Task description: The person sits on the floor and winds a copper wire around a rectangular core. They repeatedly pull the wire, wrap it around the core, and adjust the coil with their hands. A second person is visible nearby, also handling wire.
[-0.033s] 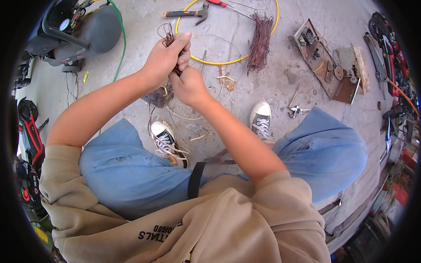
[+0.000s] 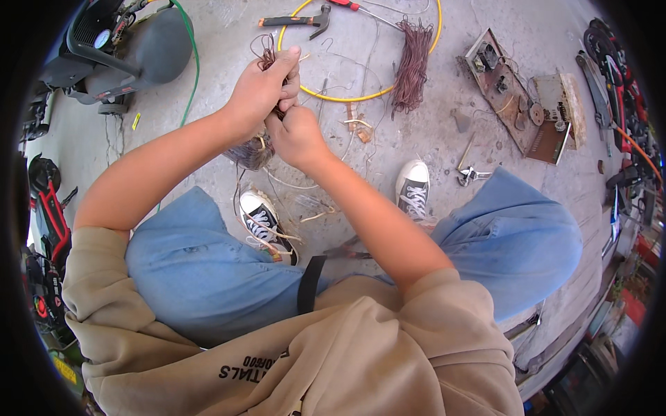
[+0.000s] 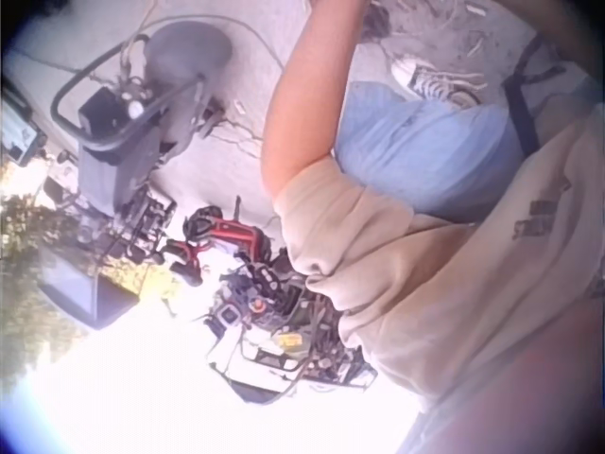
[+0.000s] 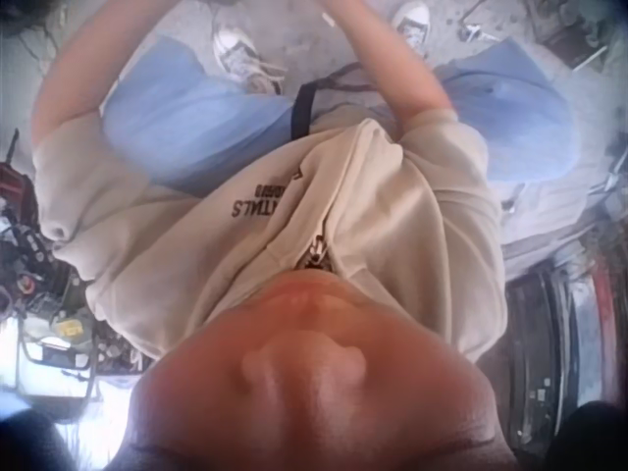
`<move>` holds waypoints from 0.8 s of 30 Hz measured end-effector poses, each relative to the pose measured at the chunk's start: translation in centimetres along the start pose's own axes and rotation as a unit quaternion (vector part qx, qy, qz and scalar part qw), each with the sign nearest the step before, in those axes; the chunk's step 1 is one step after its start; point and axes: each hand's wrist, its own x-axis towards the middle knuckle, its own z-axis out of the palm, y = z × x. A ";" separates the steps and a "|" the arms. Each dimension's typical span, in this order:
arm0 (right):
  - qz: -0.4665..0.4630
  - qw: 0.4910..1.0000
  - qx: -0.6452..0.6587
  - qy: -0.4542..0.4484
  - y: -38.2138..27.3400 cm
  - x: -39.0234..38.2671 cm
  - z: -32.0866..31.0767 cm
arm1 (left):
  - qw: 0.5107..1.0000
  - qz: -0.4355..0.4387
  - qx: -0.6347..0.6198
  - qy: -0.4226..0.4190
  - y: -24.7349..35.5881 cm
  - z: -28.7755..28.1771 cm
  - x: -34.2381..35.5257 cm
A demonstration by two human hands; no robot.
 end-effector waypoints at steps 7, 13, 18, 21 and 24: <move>0.074 0.989 0.075 -0.102 -1.9 -1.7 -1.9 | 0.974 -0.116 -0.192 -0.025 1.2 -1.0 0.3; 0.074 0.995 0.072 -0.014 1.1 -4.7 -0.9 | 0.981 -0.165 -0.102 -0.013 -1.5 -0.8 1.6; 0.129 0.988 -0.079 -0.019 7.9 -8.7 -3.3 | 0.975 -0.103 0.199 0.010 -3.5 -7.2 2.5; 0.098 0.986 -0.124 -0.059 10.8 -10.9 -2.7 | 0.943 -0.025 0.283 0.176 -5.0 -14.8 2.5; 0.092 0.980 -0.159 -0.075 12.2 -11.0 -2.4 | 0.965 -0.130 0.168 0.155 -8.1 -18.2 0.5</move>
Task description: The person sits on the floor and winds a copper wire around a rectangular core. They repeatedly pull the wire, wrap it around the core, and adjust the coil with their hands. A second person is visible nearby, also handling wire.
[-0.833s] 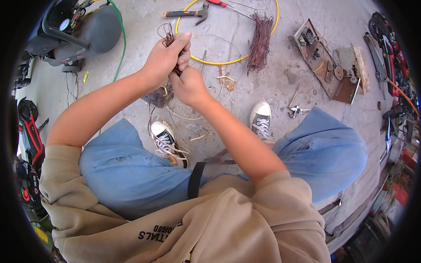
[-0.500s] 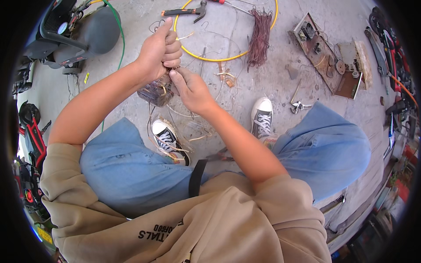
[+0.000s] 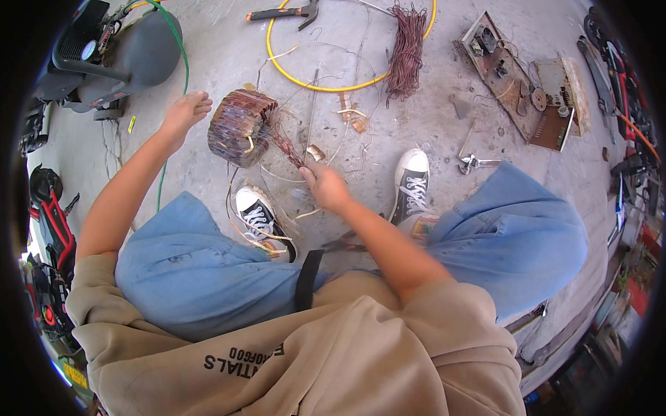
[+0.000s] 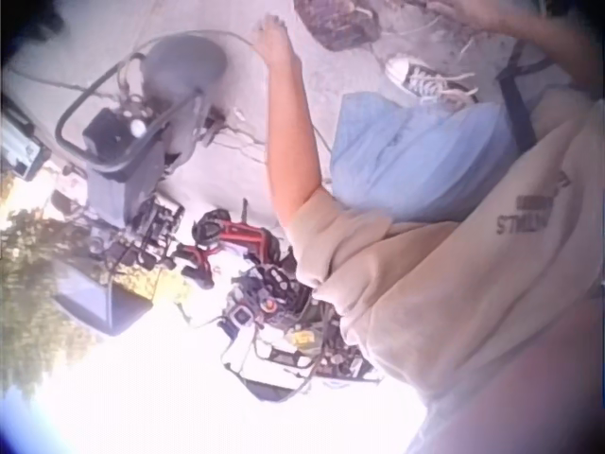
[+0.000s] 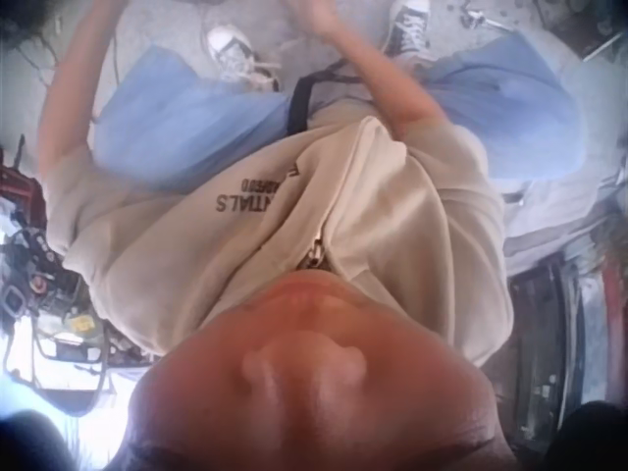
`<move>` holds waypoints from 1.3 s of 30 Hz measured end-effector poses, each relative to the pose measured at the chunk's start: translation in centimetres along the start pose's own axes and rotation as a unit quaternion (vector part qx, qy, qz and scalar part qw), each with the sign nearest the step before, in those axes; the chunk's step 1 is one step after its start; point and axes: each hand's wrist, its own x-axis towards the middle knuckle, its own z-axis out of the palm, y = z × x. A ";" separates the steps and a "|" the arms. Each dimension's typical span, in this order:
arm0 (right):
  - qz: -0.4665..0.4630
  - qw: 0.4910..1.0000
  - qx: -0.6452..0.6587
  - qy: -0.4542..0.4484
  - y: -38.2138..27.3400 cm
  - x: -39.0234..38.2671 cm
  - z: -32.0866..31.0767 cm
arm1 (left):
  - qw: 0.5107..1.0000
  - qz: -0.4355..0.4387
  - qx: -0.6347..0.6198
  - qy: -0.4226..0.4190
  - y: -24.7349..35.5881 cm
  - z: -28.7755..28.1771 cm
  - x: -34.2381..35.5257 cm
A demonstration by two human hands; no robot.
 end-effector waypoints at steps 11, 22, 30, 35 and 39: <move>0.074 0.978 -0.183 -0.067 -1.6 0.7 -2.6 | 0.995 0.041 0.068 -0.059 -2.6 1.7 -1.5; 0.121 0.968 -0.173 -0.138 -11.4 -2.2 -9.5 | 0.876 0.271 0.394 -0.067 -2.1 3.1 -5.2; 0.052 0.950 -0.119 -0.283 -17.6 -3.5 -8.3 | 0.967 0.030 0.251 -0.040 -2.6 0.1 -4.5; 0.240 0.882 0.176 -0.365 -25.9 -0.2 -8.8 | 0.969 0.124 0.198 -0.079 -2.5 -1.8 -5.2; 0.303 0.809 0.377 -0.334 -30.7 3.6 -8.2 | 0.947 0.172 0.093 -0.257 -0.3 -2.3 -6.8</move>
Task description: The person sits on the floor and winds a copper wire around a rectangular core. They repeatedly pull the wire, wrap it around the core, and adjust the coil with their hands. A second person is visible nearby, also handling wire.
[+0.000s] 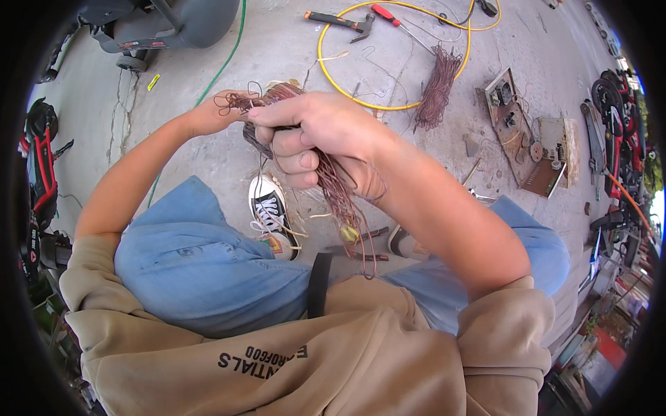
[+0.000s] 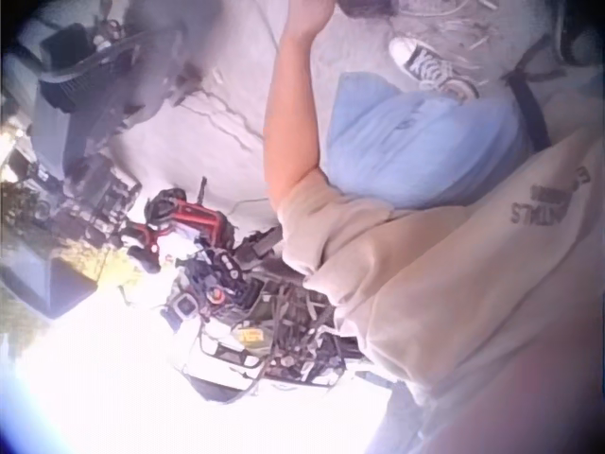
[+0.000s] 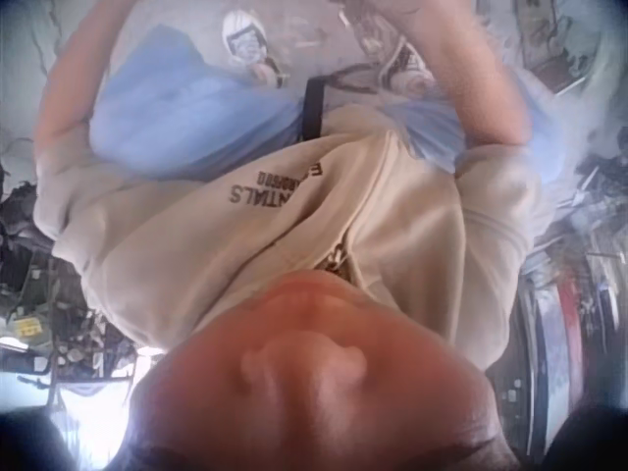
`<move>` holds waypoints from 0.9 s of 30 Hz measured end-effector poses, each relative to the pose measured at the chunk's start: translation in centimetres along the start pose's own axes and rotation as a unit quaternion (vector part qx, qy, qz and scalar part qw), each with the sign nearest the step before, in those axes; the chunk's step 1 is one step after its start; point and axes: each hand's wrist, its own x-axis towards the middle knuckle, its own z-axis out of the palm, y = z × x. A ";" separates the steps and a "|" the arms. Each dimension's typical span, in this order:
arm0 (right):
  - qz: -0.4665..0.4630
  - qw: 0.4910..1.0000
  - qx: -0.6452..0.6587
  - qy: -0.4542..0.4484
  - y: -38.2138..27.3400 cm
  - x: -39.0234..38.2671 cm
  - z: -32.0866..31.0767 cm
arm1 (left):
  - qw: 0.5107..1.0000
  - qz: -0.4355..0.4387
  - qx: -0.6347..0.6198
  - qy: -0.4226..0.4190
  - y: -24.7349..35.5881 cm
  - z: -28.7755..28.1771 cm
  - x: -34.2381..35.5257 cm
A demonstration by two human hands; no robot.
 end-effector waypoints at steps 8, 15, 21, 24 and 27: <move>0.000 0.964 -0.265 0.036 -7.8 3.6 2.8 | 0.999 0.022 0.028 0.001 0.8 -2.5 -1.2; 0.011 0.978 -0.210 -0.001 -7.3 3.9 2.0 | 0.997 0.055 0.058 -0.019 -1.7 -4.5 0.6; -0.015 0.969 -0.233 0.077 -5.3 0.7 0.0 | 0.986 0.046 -0.134 -0.086 -0.9 -4.1 0.3; -0.023 0.923 -0.369 0.105 -3.4 -0.5 -0.6 | 0.944 0.002 -0.321 -0.074 -0.2 -2.7 0.7; -0.001 0.888 -0.448 0.105 -2.0 -0.9 -0.8 | 0.928 -0.045 -0.369 0.001 -0.1 -1.8 0.7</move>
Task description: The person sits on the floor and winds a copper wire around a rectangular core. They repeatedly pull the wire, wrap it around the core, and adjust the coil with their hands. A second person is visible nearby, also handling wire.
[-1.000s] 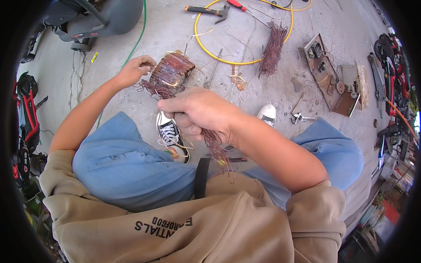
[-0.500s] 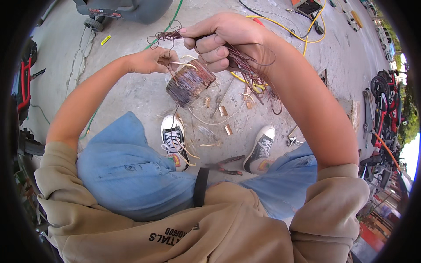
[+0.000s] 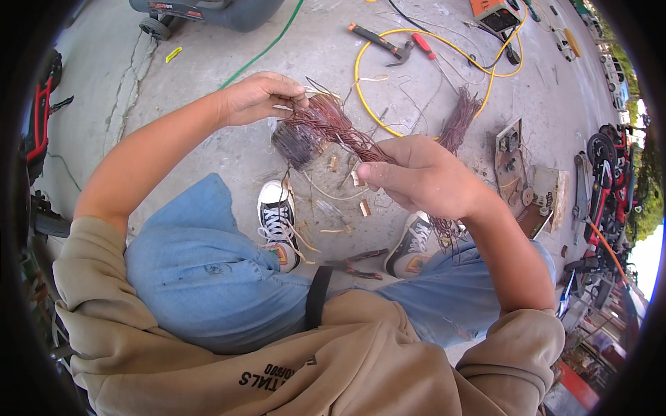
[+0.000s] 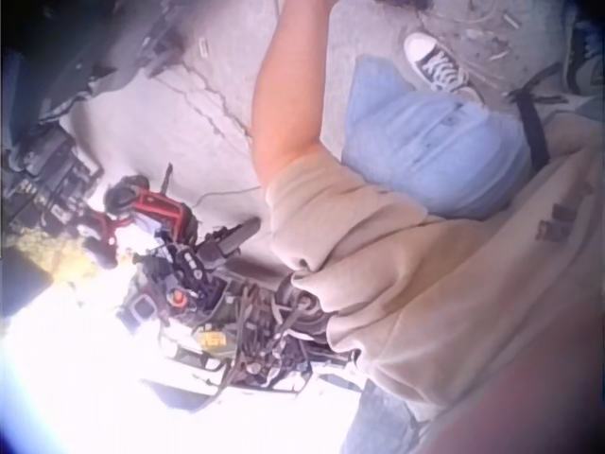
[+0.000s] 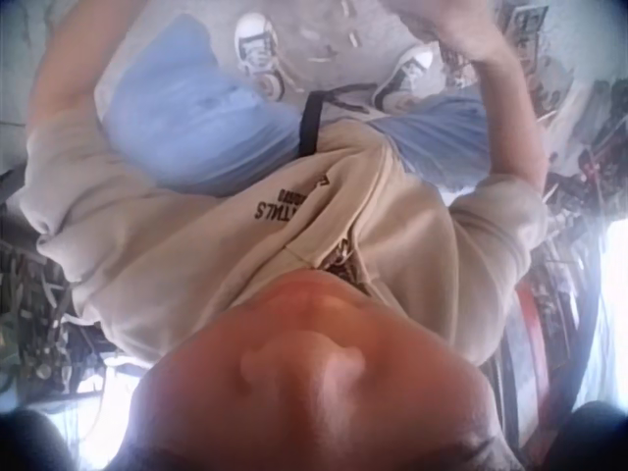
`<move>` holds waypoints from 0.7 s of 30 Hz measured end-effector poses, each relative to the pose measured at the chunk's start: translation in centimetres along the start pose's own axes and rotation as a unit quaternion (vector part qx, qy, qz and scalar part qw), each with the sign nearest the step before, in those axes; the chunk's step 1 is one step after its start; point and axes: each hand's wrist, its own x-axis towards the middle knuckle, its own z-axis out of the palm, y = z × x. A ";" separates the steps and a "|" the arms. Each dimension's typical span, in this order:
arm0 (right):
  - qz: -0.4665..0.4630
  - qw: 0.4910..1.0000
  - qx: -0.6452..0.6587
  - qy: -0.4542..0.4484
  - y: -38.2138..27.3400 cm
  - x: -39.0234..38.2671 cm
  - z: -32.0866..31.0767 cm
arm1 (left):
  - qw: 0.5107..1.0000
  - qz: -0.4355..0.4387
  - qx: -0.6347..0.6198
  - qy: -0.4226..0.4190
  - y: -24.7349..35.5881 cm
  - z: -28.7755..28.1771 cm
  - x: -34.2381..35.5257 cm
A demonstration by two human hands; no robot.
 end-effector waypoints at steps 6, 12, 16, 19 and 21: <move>0.023 0.974 0.208 0.090 4.1 -0.4 -5.2 | 0.998 0.023 0.012 0.054 -1.6 -1.0 -2.8; -0.127 0.973 0.094 0.167 -0.4 6.6 -6.7 | 0.943 0.061 0.325 -0.051 -5.7 8.4 -5.0; -0.235 0.956 0.023 0.174 -4.6 15.4 -3.7 | 0.823 0.166 0.539 -0.066 -10.4 9.8 -3.2; -0.216 0.937 -0.049 0.270 -5.2 21.2 -2.9 | 0.765 0.187 0.605 -0.112 -9.7 9.6 -2.0; -0.214 0.931 -0.029 0.296 -3.9 24.2 -3.2 | 0.768 0.223 0.595 -0.072 -8.3 8.9 -1.8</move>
